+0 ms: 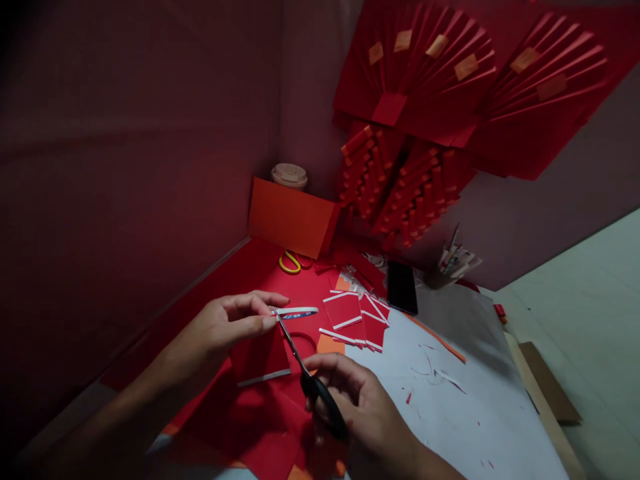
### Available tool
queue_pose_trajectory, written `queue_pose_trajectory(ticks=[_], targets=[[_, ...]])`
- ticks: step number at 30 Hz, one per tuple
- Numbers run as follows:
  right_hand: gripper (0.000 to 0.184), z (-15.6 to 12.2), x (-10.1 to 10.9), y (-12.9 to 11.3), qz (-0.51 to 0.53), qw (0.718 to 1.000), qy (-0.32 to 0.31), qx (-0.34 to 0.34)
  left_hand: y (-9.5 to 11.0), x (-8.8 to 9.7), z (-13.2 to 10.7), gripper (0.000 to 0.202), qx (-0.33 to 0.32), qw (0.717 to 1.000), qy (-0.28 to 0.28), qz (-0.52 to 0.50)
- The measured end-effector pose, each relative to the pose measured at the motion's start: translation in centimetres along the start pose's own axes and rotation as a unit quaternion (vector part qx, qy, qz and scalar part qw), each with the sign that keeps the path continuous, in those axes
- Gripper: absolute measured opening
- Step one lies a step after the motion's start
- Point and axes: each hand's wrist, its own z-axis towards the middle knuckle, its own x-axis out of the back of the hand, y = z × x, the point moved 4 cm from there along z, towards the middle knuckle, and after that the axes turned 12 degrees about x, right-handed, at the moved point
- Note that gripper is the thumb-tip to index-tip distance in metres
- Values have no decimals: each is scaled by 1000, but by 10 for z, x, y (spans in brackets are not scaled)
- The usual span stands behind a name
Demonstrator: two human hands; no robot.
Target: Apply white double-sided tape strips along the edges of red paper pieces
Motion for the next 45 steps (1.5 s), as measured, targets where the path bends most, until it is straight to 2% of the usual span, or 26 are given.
queue_pose_trajectory(ticks=[4,6,7,9,11,13,19,24,25,27,30,32,35,38,40,41,44,45], targets=[[39,4,10,-11,-78,994,52,60,6,7,-1,16,-23,999,39,-3],[32,9,15,-15,-204,975,20,86,8,12,-1,16,-31,997,61,-24],[30,11,17,-17,-287,952,-8,108,8,14,-1,16,-33,996,68,-38],[29,14,17,-18,-441,881,-63,158,9,16,-2,15,-33,995,75,-59],[30,14,16,-15,-536,815,-98,198,9,16,-2,14,-28,995,74,-64],[30,12,14,-11,-577,781,-110,212,9,13,-3,15,-21,996,67,-51],[29,6,2,-10,-628,731,-125,236,5,-4,-5,15,7,1000,25,-15],[25,6,-1,-18,-653,687,-149,282,3,-6,-4,16,16,1000,-4,-9],[24,6,0,-20,-644,690,-146,297,2,-6,-4,16,18,1000,-10,-7],[24,4,2,-26,-602,720,-131,318,0,-7,-3,16,20,1000,-18,-1],[26,2,4,-29,-515,806,-111,271,-5,-14,-4,16,24,999,-36,13],[22,2,2,-26,-472,849,-100,215,-10,-22,-5,16,28,998,-54,30],[16,3,2,-24,-439,881,-70,164,-14,-30,-7,14,21,995,-79,63],[21,12,13,-29,-395,906,-14,152,-11,-28,-7,22,3,996,-56,65],[26,22,30,-35,-380,910,40,160,-4,-21,-7,24,-13,999,-17,42],[28,28,39,-39,-390,902,67,171,0,-18,-7,24,-24,999,4,32],[32,43,62,-46,-458,861,111,191,8,-10,-8,23,-38,998,38,11],[37,45,65,-48,-491,835,128,212,9,-9,-8,22,-40,998,41,7]])
